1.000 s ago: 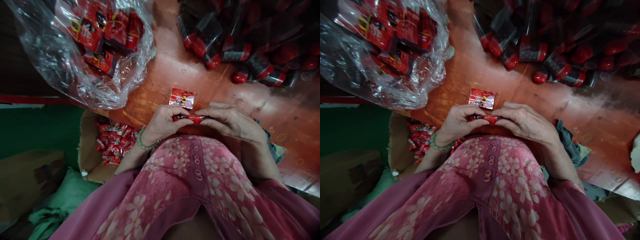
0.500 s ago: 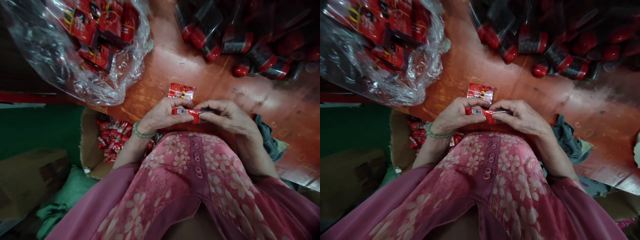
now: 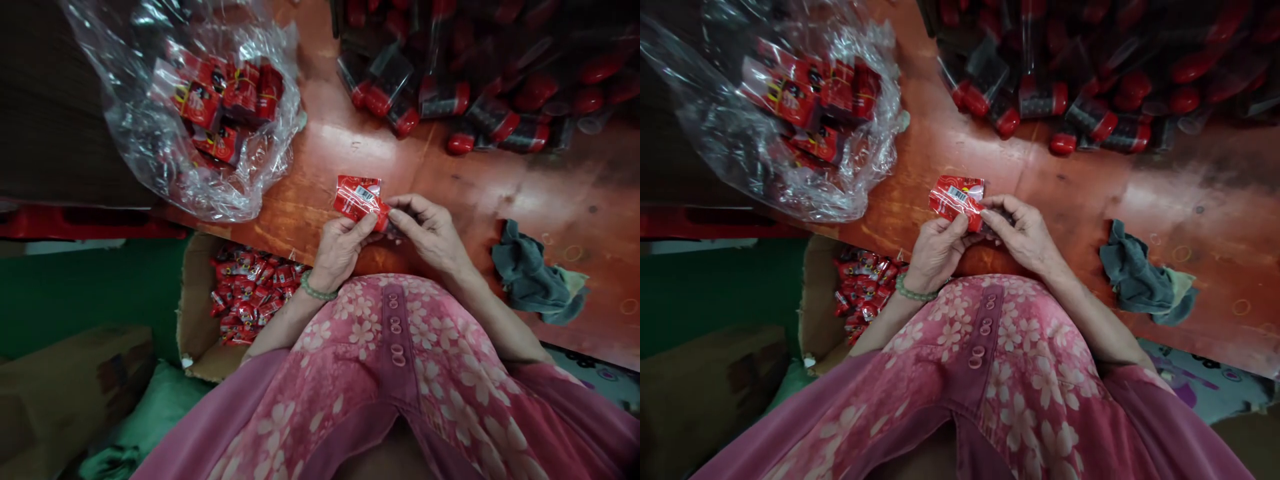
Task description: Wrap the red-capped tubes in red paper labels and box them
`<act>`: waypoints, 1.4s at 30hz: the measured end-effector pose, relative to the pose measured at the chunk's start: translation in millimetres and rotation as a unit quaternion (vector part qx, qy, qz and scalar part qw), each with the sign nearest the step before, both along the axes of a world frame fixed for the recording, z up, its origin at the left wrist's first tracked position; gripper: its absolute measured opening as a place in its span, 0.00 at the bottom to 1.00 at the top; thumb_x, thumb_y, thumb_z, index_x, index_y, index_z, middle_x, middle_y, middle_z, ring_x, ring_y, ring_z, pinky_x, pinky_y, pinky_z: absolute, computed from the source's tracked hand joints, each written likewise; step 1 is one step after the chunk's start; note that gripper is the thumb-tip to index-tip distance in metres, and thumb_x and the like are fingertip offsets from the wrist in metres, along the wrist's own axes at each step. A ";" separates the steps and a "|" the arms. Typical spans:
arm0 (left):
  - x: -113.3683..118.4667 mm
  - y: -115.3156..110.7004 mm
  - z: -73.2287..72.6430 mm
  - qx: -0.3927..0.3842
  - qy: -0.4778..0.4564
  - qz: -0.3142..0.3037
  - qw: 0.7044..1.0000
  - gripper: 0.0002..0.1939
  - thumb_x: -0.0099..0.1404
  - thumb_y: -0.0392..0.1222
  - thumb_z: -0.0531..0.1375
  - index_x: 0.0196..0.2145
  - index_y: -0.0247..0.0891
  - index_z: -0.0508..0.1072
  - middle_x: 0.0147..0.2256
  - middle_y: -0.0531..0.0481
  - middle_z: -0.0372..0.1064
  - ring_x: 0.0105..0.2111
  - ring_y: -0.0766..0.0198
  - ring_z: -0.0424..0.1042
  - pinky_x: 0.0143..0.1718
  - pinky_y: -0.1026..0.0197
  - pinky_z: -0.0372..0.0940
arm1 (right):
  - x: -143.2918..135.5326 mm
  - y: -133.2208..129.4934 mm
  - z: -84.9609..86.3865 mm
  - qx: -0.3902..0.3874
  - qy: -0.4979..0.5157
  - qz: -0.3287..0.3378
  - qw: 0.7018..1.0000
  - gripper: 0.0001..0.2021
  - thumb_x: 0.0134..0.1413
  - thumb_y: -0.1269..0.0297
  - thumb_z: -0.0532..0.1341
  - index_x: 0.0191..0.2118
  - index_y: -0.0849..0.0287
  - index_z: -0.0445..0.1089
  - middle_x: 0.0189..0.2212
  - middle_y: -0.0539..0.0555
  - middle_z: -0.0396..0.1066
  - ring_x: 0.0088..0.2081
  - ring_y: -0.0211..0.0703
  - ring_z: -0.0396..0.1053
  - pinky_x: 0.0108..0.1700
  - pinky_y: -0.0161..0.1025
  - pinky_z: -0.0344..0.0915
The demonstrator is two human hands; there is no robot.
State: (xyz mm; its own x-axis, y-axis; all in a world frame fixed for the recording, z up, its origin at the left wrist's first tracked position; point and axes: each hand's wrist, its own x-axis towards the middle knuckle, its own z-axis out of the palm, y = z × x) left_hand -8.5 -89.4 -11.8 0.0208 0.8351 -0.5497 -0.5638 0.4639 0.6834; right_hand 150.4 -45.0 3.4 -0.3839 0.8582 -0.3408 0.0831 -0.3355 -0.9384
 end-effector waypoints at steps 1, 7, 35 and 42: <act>2.7 0.6 0.1 -0.004 0.006 0.014 1.000 0.23 0.49 0.59 0.76 0.28 0.35 0.79 0.30 0.49 0.80 0.33 0.64 0.80 0.44 0.57 0.76 | -3.6 -3.9 -2.1 0.021 -0.013 -0.026 0.999 0.23 0.55 0.40 0.67 0.43 0.55 0.74 0.28 0.48 0.73 0.27 0.37 0.68 0.31 0.36 0.70; 18.9 4.6 -6.4 0.022 0.041 0.060 0.997 0.25 0.50 0.61 0.75 0.29 0.36 0.79 0.28 0.52 0.79 0.33 0.65 0.79 0.43 0.59 0.74 | -22.1 -18.0 -14.9 0.104 -0.057 -0.132 0.984 0.21 0.62 0.39 0.60 0.46 0.53 0.69 0.35 0.50 0.73 0.33 0.40 0.71 0.39 0.39 0.73; 17.1 23.4 9.4 0.048 -0.024 0.091 0.994 0.21 0.49 0.51 0.77 0.35 0.35 0.82 0.39 0.46 0.82 0.50 0.51 0.80 0.57 0.51 0.70 | -0.2 -0.5 -23.6 0.069 0.095 -0.064 0.991 0.19 0.52 0.54 0.74 0.48 0.52 0.75 0.43 0.50 0.81 0.42 0.38 0.78 0.48 0.38 0.78; 10.4 28.6 8.6 0.043 -0.046 0.114 0.992 0.25 0.49 0.56 0.77 0.39 0.37 0.80 0.41 0.46 0.82 0.52 0.52 0.78 0.58 0.52 0.70 | -5.8 8.1 -25.1 0.060 0.099 -0.058 0.992 0.19 0.53 0.54 0.73 0.49 0.51 0.75 0.43 0.51 0.80 0.40 0.38 0.78 0.46 0.38 0.78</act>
State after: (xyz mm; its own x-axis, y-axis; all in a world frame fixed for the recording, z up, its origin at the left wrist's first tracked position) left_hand 2.0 -60.8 -3.2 -0.1268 0.8673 -0.4814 -0.7086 0.2604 0.6558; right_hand 144.6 -37.0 -21.7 -0.3290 0.9306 -0.1605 -0.1400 -0.2162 -0.9663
